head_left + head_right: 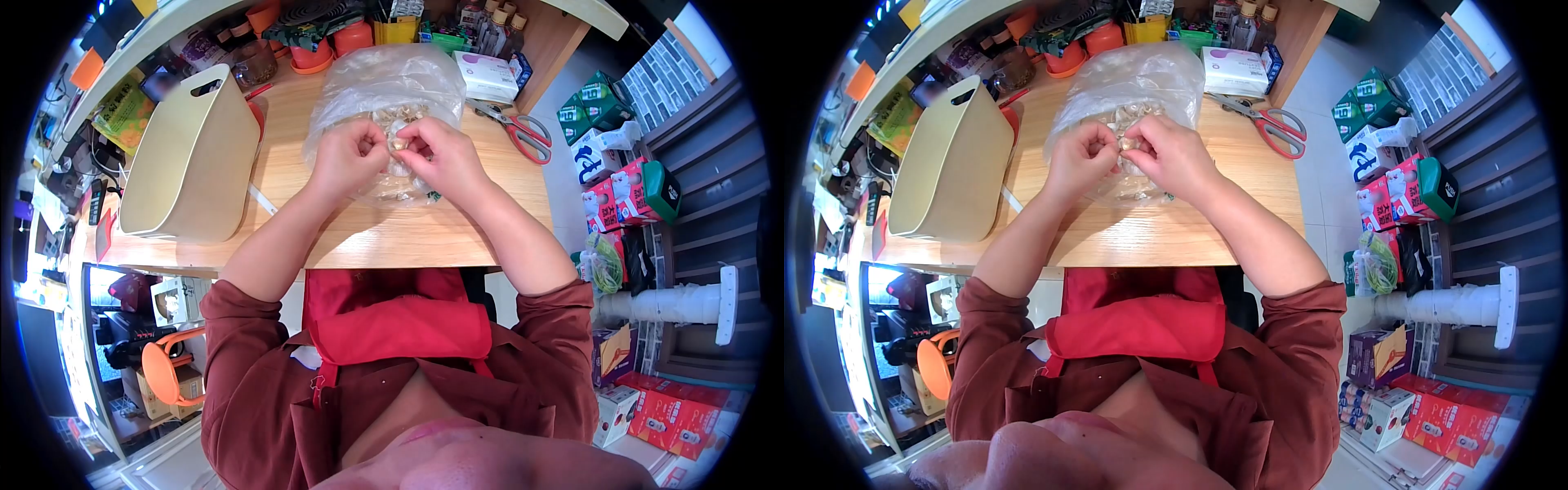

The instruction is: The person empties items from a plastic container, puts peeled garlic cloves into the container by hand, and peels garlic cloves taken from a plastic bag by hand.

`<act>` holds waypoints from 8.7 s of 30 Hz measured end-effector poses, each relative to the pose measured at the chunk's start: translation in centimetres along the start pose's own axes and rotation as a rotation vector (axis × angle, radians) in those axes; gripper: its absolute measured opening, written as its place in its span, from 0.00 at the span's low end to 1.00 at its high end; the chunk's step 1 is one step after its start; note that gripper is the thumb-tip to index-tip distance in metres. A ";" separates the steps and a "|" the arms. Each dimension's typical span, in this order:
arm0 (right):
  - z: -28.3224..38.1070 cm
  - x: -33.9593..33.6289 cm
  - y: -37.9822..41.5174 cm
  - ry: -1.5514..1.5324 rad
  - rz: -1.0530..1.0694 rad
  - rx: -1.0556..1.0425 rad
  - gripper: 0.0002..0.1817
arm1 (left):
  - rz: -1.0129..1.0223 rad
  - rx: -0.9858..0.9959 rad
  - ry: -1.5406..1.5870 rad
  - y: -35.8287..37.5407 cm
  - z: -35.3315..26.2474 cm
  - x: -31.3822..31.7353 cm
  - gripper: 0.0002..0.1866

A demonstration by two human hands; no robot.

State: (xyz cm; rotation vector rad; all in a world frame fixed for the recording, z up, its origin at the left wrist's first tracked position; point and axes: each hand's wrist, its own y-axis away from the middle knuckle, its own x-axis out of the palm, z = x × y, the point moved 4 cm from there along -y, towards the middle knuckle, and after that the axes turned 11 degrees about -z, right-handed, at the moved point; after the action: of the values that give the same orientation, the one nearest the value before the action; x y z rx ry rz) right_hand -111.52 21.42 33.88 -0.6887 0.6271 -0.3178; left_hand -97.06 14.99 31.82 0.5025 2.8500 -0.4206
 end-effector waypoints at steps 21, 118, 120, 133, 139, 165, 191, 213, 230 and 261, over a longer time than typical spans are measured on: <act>-0.4 0.3 0.2 -0.101 -0.038 -0.012 0.13 | 0.016 0.081 0.280 0.1 -0.6 0.3 0.11; -1.7 0.9 0.3 -1.096 0.091 0.760 0.12 | -0.160 0.594 -0.060 0.7 -2.8 -0.5 0.13; -1.7 0.9 0.3 -1.096 0.089 0.761 0.12 | -0.174 0.599 -0.037 0.7 -2.5 -0.5 0.12; -1.9 0.8 0.2 -0.987 0.067 0.709 0.12 | -0.149 0.410 0.085 0.2 -1.1 -0.4 0.09; -1.9 0.9 0.3 -0.986 0.045 0.726 0.11 | -0.081 0.362 0.091 0.1 -0.6 -0.2 0.10; -2.0 0.9 0.3 -1.039 0.068 0.768 0.13 | -0.153 0.466 0.031 0.2 -1.7 -0.5 0.08; -2.1 1.4 0.7 -0.952 0.021 0.794 0.11 | -0.281 0.471 -0.157 0.5 -1.6 -0.5 0.04; -1.4 1.2 0.6 -1.102 0.181 0.772 0.12 | -0.291 0.555 -0.187 0.8 -2.3 -0.7 0.05; 0.0 0.9 1.0 -1.056 0.446 0.734 0.14 | -0.191 0.248 -0.309 -0.4 -1.0 -0.9 0.06; -2.1 1.4 0.7 -1.093 0.045 0.812 0.07 | -0.141 0.514 0.001 0.6 -1.8 -0.2 0.12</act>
State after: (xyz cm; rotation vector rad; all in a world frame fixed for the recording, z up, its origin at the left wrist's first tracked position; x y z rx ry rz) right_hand -111.75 20.27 31.53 0.0061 -0.5296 -0.0933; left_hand -96.96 16.09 33.44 0.3801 2.7706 -1.1923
